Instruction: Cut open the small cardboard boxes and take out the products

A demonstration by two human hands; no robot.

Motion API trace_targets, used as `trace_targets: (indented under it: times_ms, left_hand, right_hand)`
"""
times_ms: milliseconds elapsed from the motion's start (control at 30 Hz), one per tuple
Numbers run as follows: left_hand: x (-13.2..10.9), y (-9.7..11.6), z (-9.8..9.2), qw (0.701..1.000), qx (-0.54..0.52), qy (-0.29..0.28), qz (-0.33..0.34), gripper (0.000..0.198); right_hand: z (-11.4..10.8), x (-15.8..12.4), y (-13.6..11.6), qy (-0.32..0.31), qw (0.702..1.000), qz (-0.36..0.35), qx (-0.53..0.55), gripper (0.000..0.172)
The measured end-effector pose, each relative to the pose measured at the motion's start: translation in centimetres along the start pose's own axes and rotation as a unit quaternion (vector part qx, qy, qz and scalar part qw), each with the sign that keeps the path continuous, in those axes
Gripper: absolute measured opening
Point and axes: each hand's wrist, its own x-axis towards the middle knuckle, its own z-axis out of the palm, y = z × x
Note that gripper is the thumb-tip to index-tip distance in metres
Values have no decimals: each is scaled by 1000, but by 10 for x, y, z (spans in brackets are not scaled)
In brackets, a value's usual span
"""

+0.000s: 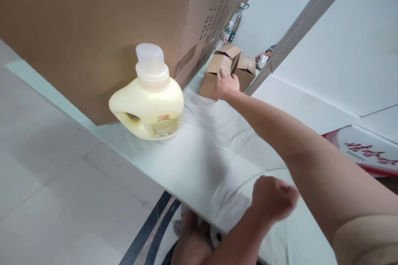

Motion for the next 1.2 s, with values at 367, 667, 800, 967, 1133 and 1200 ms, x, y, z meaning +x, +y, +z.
trace_targets:
  times_ms: [367, 667, 800, 967, 1133, 1200]
  left_hand:
    - [1, -1, -34, 822, 14, 424, 380, 39]
    - [22, -9, -7, 964, 44, 47, 259, 56]
    - [23, -8, 10, 977, 45, -88, 190, 69]
    - [27, -6, 21, 984, 42, -86, 151, 64]
    - [18, -17, 39, 986, 25, -78, 145, 61]
    - [8, -25, 45, 985, 24, -72, 153, 62]
  right_hand:
    - [43, -345, 127, 302, 927, 23, 222, 48]
    - [54, -530, 145, 447, 720, 339, 408, 17]
    - [65, -528, 146, 418, 586, 407, 562, 24]
    - [70, -535, 140, 409, 584, 292, 638, 43]
    - [54, -569, 146, 353, 650, 257, 622, 42]
    - [46, -583, 149, 339, 677, 242, 607, 41]
